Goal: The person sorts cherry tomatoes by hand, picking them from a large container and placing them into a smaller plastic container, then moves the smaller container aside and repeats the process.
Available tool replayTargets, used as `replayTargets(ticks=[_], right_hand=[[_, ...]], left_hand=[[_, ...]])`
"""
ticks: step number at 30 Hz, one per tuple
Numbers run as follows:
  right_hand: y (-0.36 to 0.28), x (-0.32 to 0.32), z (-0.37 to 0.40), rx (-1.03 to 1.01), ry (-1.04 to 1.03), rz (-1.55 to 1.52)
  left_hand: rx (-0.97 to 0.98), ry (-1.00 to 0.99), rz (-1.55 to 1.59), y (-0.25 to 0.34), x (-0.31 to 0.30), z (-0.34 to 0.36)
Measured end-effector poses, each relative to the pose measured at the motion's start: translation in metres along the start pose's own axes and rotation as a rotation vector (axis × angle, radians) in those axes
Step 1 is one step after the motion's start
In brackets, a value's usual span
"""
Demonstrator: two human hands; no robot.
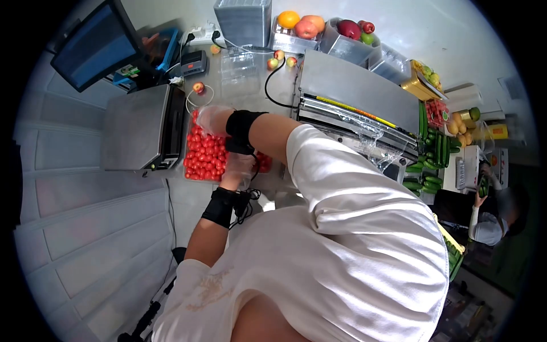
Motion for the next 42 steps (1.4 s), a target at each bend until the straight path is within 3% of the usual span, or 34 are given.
replayTargets(ticks=[1, 3, 4, 6, 7, 11, 13, 17, 19, 21, 23, 24, 25, 26, 28, 29, 30, 32, 33, 35, 36, 37, 39, 40, 42], right_hand=[[0.0, -0.001, 0.0, -0.015, 0.021, -0.017], [-0.003, -0.005, 0.002, 0.042, 0.008, -0.053], [-0.003, -0.006, 0.003, 0.097, -0.016, -0.096], [-0.005, -0.008, 0.006, 0.07, -0.011, -0.002], [-0.006, -0.01, 0.009, 0.074, 0.014, -0.031], [-0.008, -0.007, 0.01, 0.108, 0.054, -0.04], [-0.006, 0.001, 0.005, 0.109, 0.092, -0.072], [0.003, 0.025, -0.016, 0.035, 0.085, 0.065], [-0.001, 0.02, -0.013, -0.026, 0.081, 0.147], [-0.009, 0.001, 0.007, 0.134, 0.081, 0.018], [-0.006, 0.004, 0.01, 0.001, 0.097, 0.149], [-0.007, 0.008, 0.004, -0.12, 0.117, 0.288], [-0.002, 0.016, -0.01, -0.036, 0.033, 0.213], [0.004, 0.027, -0.023, 0.048, -0.055, 0.143], [0.018, 0.046, -0.036, 0.039, -0.006, 0.094], [0.019, 0.046, -0.035, 0.061, 0.039, 0.054], [0.019, 0.046, -0.035, 0.052, 0.039, 0.052], [0.017, 0.034, -0.029, -0.017, 0.12, 0.051], [0.014, 0.034, -0.029, -0.014, 0.118, 0.054], [0.029, 0.04, -0.026, -0.151, 0.163, -0.156], [0.028, 0.037, -0.025, -0.171, 0.208, -0.041], [0.023, 0.027, -0.02, -0.108, 0.161, -0.047], [0.025, 0.033, -0.028, -0.187, 0.177, 0.048], [0.033, 0.043, -0.031, -0.305, 0.342, -0.155], [0.025, 0.039, -0.024, -0.285, 0.411, -0.053]], left_hand=[[0.006, 0.004, -0.004, -0.002, 0.009, 0.002], [0.04, 0.275, -0.137, -0.002, 0.02, 0.008], [0.052, 0.285, -0.138, 0.007, 0.01, 0.003], [-0.349, 0.128, 0.49, 0.018, -0.017, -0.003], [-0.276, 0.137, 0.336, 0.022, -0.022, -0.002], [-0.364, 0.303, 0.438, 0.012, -0.002, 0.004], [-0.447, 0.026, 0.46, 0.004, 0.012, 0.01], [-0.225, -0.011, 0.265, 0.022, -0.022, -0.001], [-0.69, -0.095, 0.794, 0.042, -0.065, -0.014], [-0.654, -0.059, 0.909, 0.035, -0.06, -0.008], [-0.639, -0.011, 1.009, 0.017, -0.042, 0.005], [-0.316, 0.116, 0.451, 0.007, -0.033, 0.008], [0.015, 0.208, -0.111, 0.003, -0.026, 0.013], [-0.009, 0.197, -0.128, -0.007, -0.019, 0.016], [-0.023, 0.103, -0.02, -0.018, -0.008, 0.02], [-0.185, 0.153, 0.303, -0.02, -0.013, 0.029], [-0.193, 0.153, 0.299, -0.021, -0.019, 0.032], [-0.012, -0.232, -0.073, -0.02, -0.022, 0.032], [-0.009, -0.229, -0.071, -0.016, -0.029, 0.038], [0.065, 0.147, -0.378, -0.002, -0.049, 0.046], [0.089, 0.307, -0.041, -0.024, -0.023, 0.054], [-0.189, 0.274, 0.382, -0.018, -0.042, 0.043], [-0.374, 0.122, 0.544, -0.023, -0.048, 0.041], [-0.423, 0.115, 0.513, -0.016, -0.057, 0.037], [-0.375, 0.125, 0.497, -0.018, -0.052, 0.041]])
Point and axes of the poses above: each hand's wrist, its own z-axis away from the middle knuckle, its own x-axis out of the palm, y = z × x, the point moved 3 cm from there along -z, towards the middle knuckle, and after that the axes turned 6 degrees about x, right-handed, at the moved point
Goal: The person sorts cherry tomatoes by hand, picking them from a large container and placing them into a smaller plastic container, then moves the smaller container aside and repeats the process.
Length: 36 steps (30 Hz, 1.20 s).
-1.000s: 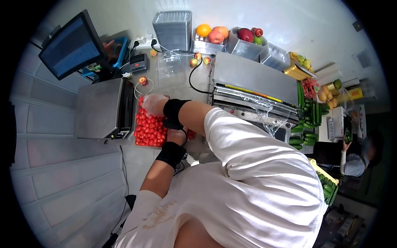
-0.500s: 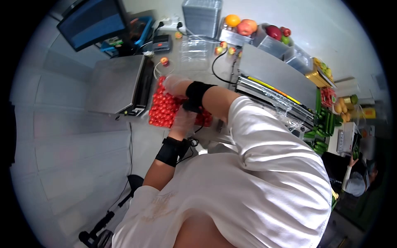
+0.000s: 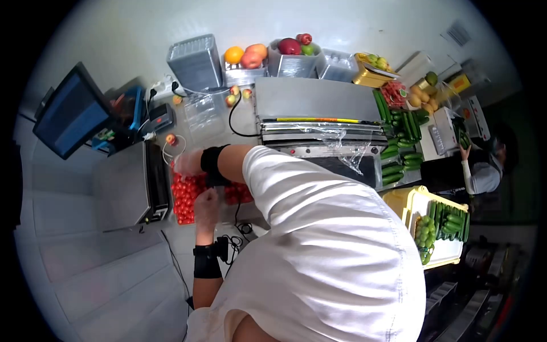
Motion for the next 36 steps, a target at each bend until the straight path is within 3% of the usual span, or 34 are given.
replayTargets(ticks=[2, 3, 7, 9, 13, 15, 18, 20, 24, 28, 30, 33, 36], right_hand=[[-0.017, -0.025, -0.003, 0.309, -0.376, -0.119], [-0.027, -0.036, 0.005, 0.314, -0.177, -0.019], [-0.028, -0.032, 0.013, 0.28, -0.272, -0.012], [-0.02, -0.013, 0.008, 0.293, -0.149, -0.058], [-0.034, -0.037, 0.016, 0.404, -0.204, -0.06], [-0.03, -0.025, 0.012, 0.351, -0.127, -0.061], [-0.04, -0.037, 0.011, 0.239, -0.19, 0.05], [-0.046, -0.051, 0.011, 0.3, -0.32, 0.139], [-0.041, -0.041, 0.009, 0.441, -0.265, -0.002], [-0.039, -0.033, 0.014, 0.435, -0.235, -0.042], [-0.037, -0.027, 0.016, 0.414, -0.099, -0.031], [-0.035, -0.026, 0.017, 0.417, -0.054, -0.061], [-0.03, -0.023, 0.018, 0.463, -0.152, -0.106]], left_hand=[[-0.129, 0.056, 0.15, 0.004, -0.005, 0.005], [-0.199, 0.044, 0.158, 0.005, -0.006, 0.007], [-0.237, 0.06, 0.079, -0.003, -0.004, 0.011], [-0.204, -0.018, 0.098, -0.019, -0.001, 0.015], [-0.073, 0.104, -0.026, -0.001, -0.011, 0.016], [-0.098, 0.162, -0.05, -0.014, -0.02, 0.027], [-0.148, 0.216, 0.016, -0.015, -0.02, 0.026], [-0.184, 0.234, 0.099, -0.011, -0.027, 0.024], [-0.186, 0.223, 0.08, -0.013, -0.029, 0.025], [-0.16, 0.248, 0.024, -0.009, -0.032, 0.025], [-0.197, 0.216, 0.017, -0.005, -0.032, 0.024], [-0.132, 0.25, -0.004, 0.0, -0.033, 0.022], [-0.175, 0.219, 0.032, 0.001, -0.033, 0.02]])
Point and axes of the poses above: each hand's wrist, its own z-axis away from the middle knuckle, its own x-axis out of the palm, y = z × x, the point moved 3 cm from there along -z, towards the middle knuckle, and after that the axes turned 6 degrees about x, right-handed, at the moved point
